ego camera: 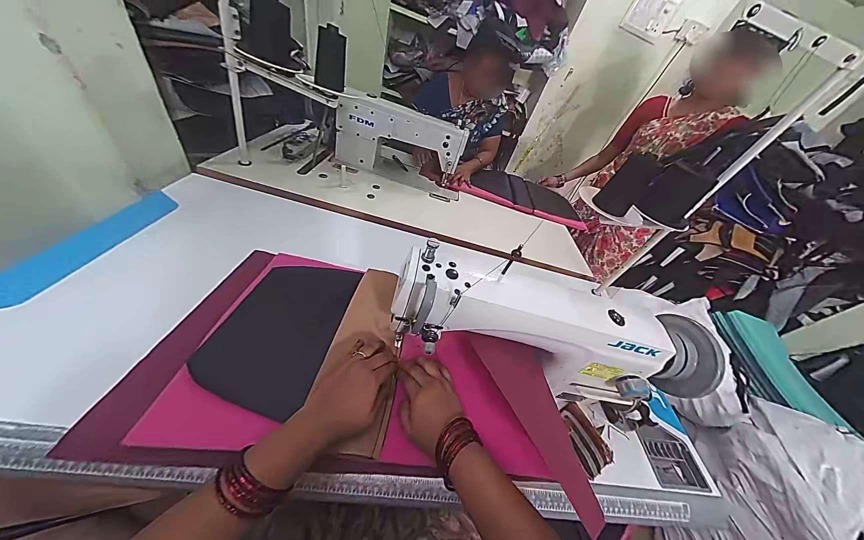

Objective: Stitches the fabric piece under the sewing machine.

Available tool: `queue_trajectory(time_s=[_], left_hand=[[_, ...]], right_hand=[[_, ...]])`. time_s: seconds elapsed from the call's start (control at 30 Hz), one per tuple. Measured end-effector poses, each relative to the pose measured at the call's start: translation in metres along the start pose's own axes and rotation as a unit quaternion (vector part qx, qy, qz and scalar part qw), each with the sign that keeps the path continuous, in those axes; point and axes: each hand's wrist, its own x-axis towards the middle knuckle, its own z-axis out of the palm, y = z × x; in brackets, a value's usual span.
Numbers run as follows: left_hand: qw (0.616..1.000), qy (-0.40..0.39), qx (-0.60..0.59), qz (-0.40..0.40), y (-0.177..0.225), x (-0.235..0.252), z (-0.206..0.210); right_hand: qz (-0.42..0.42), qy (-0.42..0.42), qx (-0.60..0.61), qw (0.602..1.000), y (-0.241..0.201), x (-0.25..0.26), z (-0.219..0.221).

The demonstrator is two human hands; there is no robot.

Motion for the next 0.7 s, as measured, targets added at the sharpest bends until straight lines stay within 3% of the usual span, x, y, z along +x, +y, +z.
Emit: queue_trajectory(time_s=[0.33,0.47,0.6,0.7], left_hand=[[0.995,0.048,-0.038,-0.076,-0.005,0.02,-0.002],[0.981,0.187,-0.034,-0.029,-0.014,0.031,0.018],[0.963,0.266,-0.046,0.002,-0.022,0.028,0.03],[0.9,0.409,-0.137,0.067,-0.006,0.003,0.012]], right_hand=[[0.003,0.006,0.053,0.999,0.021,0.028,-0.006],[-0.01,0.042,0.047,0.998,0.027,0.03,-0.009],[-0.037,0.086,0.042,0.995,0.028,0.029,-0.002],[-0.036,0.11,0.055,0.992,0.025,0.025,-0.001]])
